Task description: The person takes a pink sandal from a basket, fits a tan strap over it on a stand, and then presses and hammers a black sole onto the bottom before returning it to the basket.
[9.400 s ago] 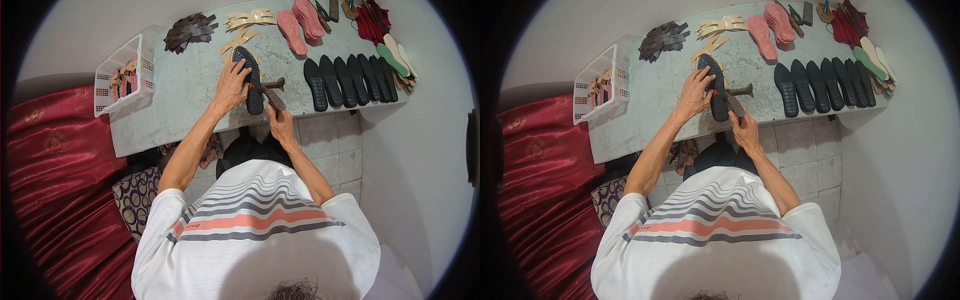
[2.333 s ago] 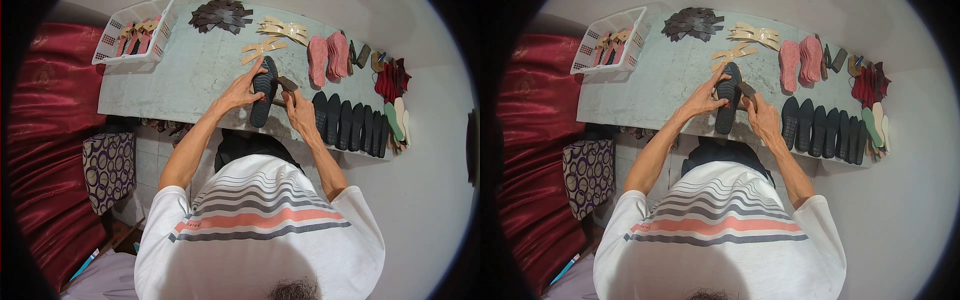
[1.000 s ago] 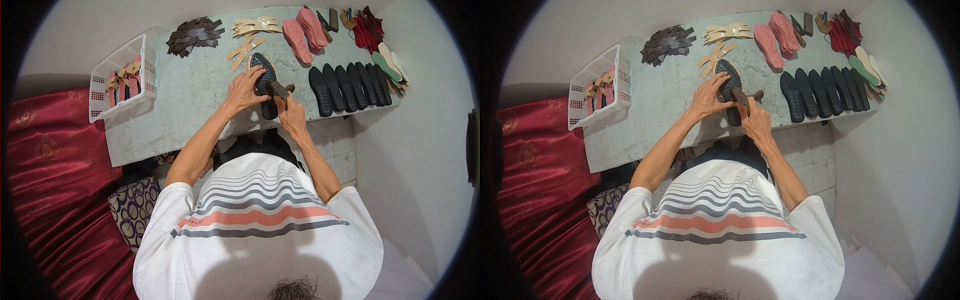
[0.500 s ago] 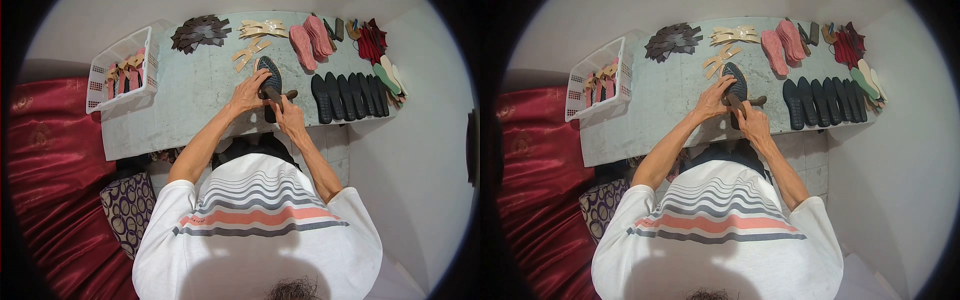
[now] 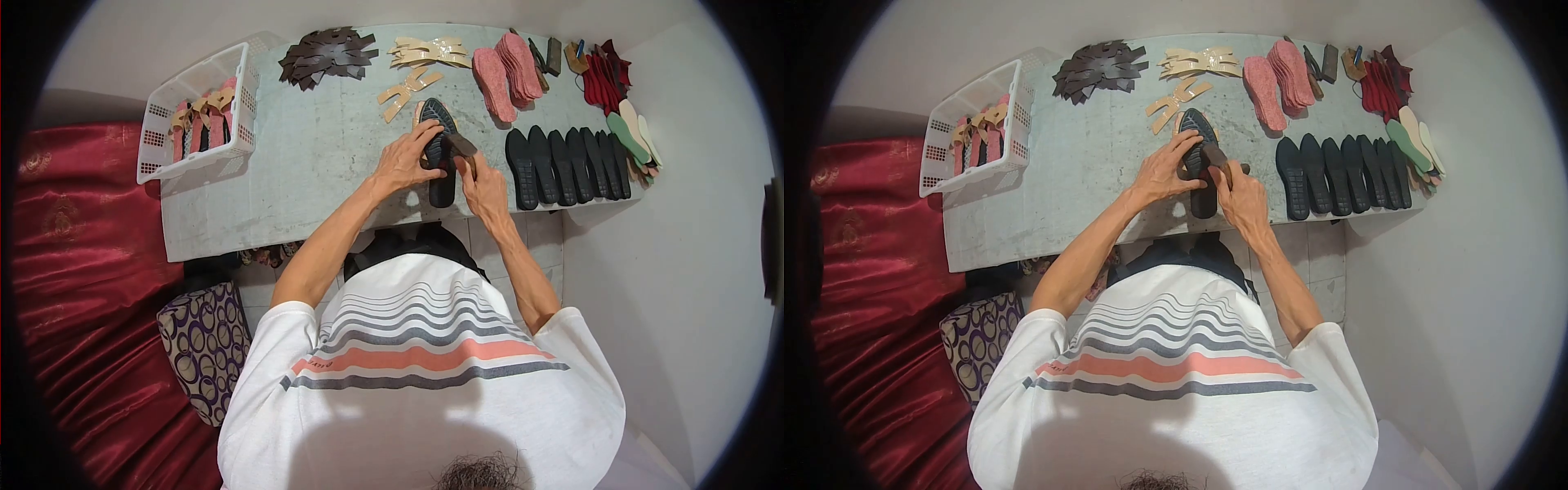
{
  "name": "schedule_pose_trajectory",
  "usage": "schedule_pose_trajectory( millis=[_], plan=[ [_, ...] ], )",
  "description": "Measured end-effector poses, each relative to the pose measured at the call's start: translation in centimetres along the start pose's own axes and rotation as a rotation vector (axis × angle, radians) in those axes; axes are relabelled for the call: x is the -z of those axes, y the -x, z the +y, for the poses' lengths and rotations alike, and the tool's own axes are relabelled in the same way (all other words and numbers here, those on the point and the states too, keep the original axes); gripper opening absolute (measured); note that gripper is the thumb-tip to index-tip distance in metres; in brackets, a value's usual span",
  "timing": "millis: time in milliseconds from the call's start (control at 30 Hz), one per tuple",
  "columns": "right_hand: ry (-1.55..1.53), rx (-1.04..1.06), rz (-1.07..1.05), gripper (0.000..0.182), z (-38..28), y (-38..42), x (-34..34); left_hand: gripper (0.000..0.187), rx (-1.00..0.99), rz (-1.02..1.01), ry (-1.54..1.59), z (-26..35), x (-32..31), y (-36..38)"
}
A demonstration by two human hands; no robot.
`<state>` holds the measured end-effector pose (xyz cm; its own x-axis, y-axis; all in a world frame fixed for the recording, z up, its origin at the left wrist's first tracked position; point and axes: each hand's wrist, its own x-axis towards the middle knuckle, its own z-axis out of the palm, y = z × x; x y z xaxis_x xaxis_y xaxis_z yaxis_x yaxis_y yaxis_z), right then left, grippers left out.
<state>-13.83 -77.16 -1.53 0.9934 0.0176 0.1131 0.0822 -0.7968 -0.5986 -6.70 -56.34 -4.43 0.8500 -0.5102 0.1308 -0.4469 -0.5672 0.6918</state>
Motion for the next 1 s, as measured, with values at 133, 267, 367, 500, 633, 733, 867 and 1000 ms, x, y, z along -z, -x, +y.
schedule_pose_trajectory(
  millis=[133,267,367,500,633,733,867,1000],
  plan=[
    [-0.04,-0.025,0.04,0.036,0.2,-0.2,0.1,0.093,0.0,0.033,-0.041,0.4,-0.4,0.2],
    [-0.072,-0.075,0.071,0.037,0.5,-0.8,0.0,0.093,0.046,0.002,-0.114,1.9,-0.2,0.4],
    [-0.102,-0.079,0.02,0.042,0.7,-1.8,1.0,0.089,-0.017,0.147,-0.455,4.8,-0.7,0.2],
    [-0.181,-0.177,-0.014,0.044,0.9,-3.0,2.4,0.074,0.124,0.031,-0.537,6.3,-3.6,-1.7],
    [-0.173,-0.038,-0.042,0.046,1.5,-5.4,3.8,0.068,0.228,0.022,-0.567,7.4,-6.0,-3.2],
    [-0.113,0.062,-0.19,0.045,0.8,-7.8,5.4,0.08,0.308,0.002,-0.62,8.8,-7.3,-3.7],
    [-0.073,0.394,-0.451,0.043,0.5,-11.8,5.3,0.077,0.366,-0.036,-0.655,9.9,-8.3,-3.5],
    [0.141,0.708,-0.706,0.051,-1.5,-15.0,5.0,0.064,0.453,-0.209,-0.572,10.7,-8.4,-4.2]
  ],
)
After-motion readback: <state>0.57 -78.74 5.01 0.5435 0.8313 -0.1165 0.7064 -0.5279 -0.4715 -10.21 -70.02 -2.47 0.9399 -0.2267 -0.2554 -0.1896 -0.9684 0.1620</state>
